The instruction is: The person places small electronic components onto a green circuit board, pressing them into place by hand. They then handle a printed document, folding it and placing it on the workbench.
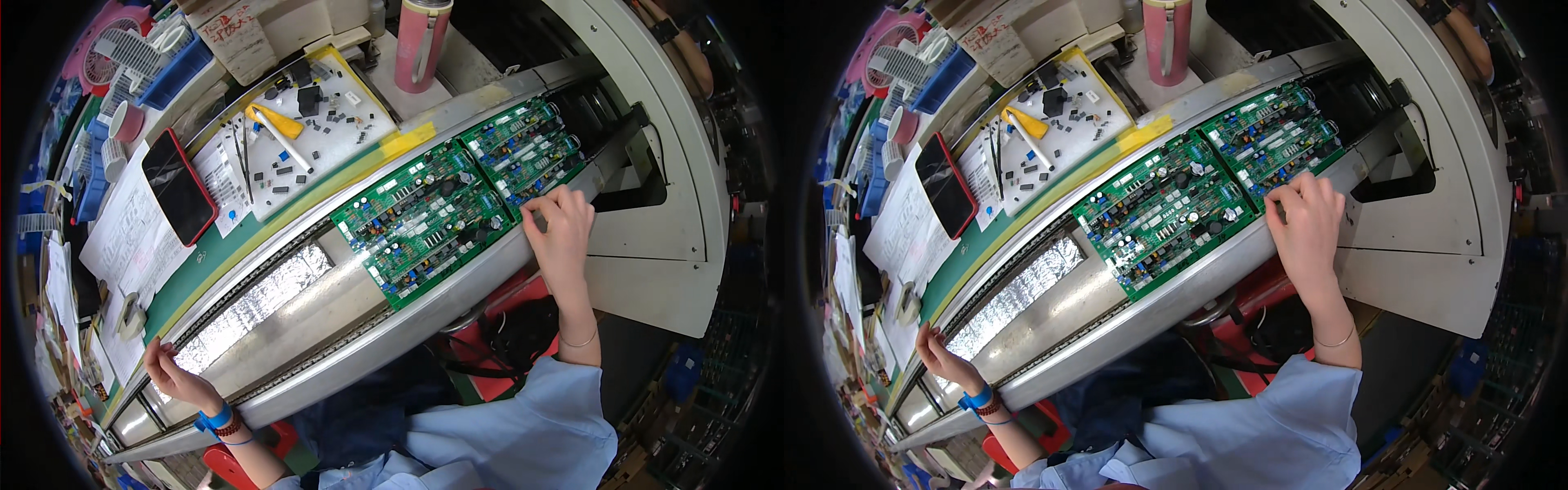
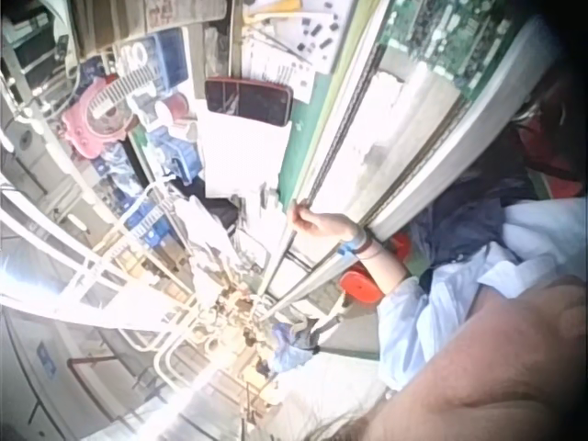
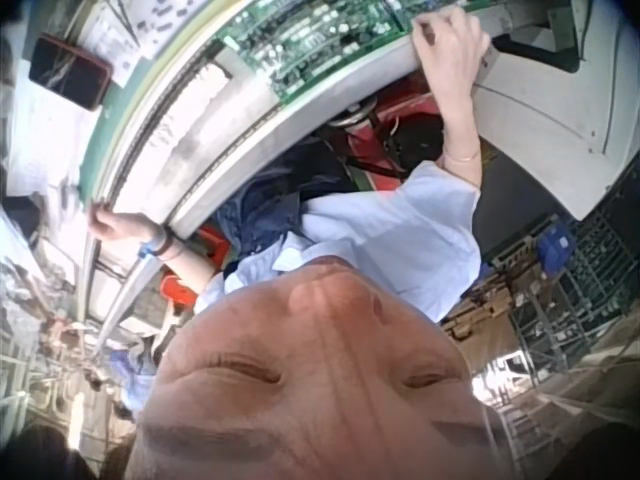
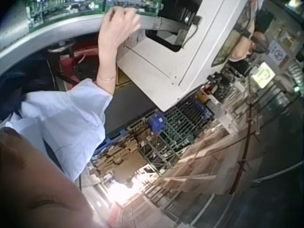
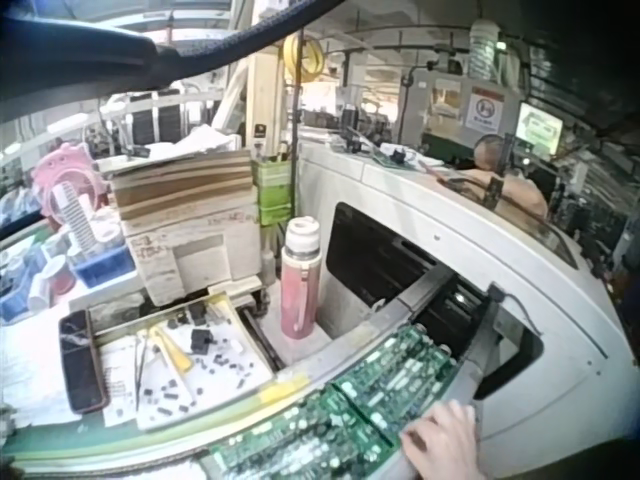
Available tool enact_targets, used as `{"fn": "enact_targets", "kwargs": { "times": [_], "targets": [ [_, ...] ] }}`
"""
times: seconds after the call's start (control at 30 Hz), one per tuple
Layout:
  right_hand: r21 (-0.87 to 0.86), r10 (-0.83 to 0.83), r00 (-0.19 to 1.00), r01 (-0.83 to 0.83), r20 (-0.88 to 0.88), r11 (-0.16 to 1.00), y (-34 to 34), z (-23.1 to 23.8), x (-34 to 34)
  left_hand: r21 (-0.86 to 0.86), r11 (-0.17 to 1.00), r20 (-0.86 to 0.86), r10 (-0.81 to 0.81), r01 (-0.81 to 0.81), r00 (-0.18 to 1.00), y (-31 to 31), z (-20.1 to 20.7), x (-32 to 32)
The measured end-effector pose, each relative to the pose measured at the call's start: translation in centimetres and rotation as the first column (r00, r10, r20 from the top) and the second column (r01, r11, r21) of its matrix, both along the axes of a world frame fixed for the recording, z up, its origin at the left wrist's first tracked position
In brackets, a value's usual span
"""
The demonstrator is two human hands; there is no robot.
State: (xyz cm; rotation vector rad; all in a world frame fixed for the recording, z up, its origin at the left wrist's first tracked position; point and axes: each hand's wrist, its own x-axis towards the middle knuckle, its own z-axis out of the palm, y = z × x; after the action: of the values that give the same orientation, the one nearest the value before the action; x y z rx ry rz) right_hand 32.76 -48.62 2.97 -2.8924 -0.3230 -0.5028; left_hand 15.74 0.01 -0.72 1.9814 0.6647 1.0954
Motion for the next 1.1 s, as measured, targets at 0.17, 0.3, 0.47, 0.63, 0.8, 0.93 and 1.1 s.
{"fn": "enact_targets", "kwargs": {
  "times": [0.17, 0.3, 0.47, 0.63, 0.8, 0.93, 1.1],
  "targets": [
    [-0.053, -0.047, 0.998, 0.049, 0.034, 0.997, -1.1, -0.3, 0.7, -0.001, 1.0, 0.001, 0.002, -0.002, 1.0, -0.4, 0.2, 0.2],
    [-0.048, -0.02, 1.0, 0.02, -0.003, 0.999, -1.7, 0.1, 0.9, 0.009, 1.0, 0.005, -0.004, 0.004, 1.0, -0.6, 0.4, 0.2],
    [-0.07, -0.037, 0.996, 0.043, 0.081, 0.997, 0.2, 1.2, 1.7, -0.003, 1.0, -0.005, -0.015, 0.015, 1.0, -0.5, 0.2, 0.3],
    [-0.166, 0.041, 0.999, -0.036, 0.027, 0.986, 1.0, 0.7, 3.9, -0.019, 0.999, 0.008, -0.046, 0.046, 0.999, -0.3, 0.0, 0.1],
    [-0.22, 0.008, 1.0, -0.005, 0.012, 0.975, 0.9, -0.4, 4.8, 0.013, 1.0, -0.007, -0.029, 0.029, 1.0, 0.0, -0.4, -0.2],
    [-0.269, -0.08, 0.996, 0.087, 0.039, 0.959, -0.5, -0.2, 6.0, 0.024, 0.999, -0.002, -0.023, 0.023, 1.0, -0.2, -0.3, 0.2],
    [-0.346, -0.179, 0.98, 0.2, 0.092, 0.917, -3.6, -0.8, 8.4, 0.032, 0.998, 0.011, -0.045, 0.045, 0.999, -0.4, -0.4, 0.2]
  ]
}}
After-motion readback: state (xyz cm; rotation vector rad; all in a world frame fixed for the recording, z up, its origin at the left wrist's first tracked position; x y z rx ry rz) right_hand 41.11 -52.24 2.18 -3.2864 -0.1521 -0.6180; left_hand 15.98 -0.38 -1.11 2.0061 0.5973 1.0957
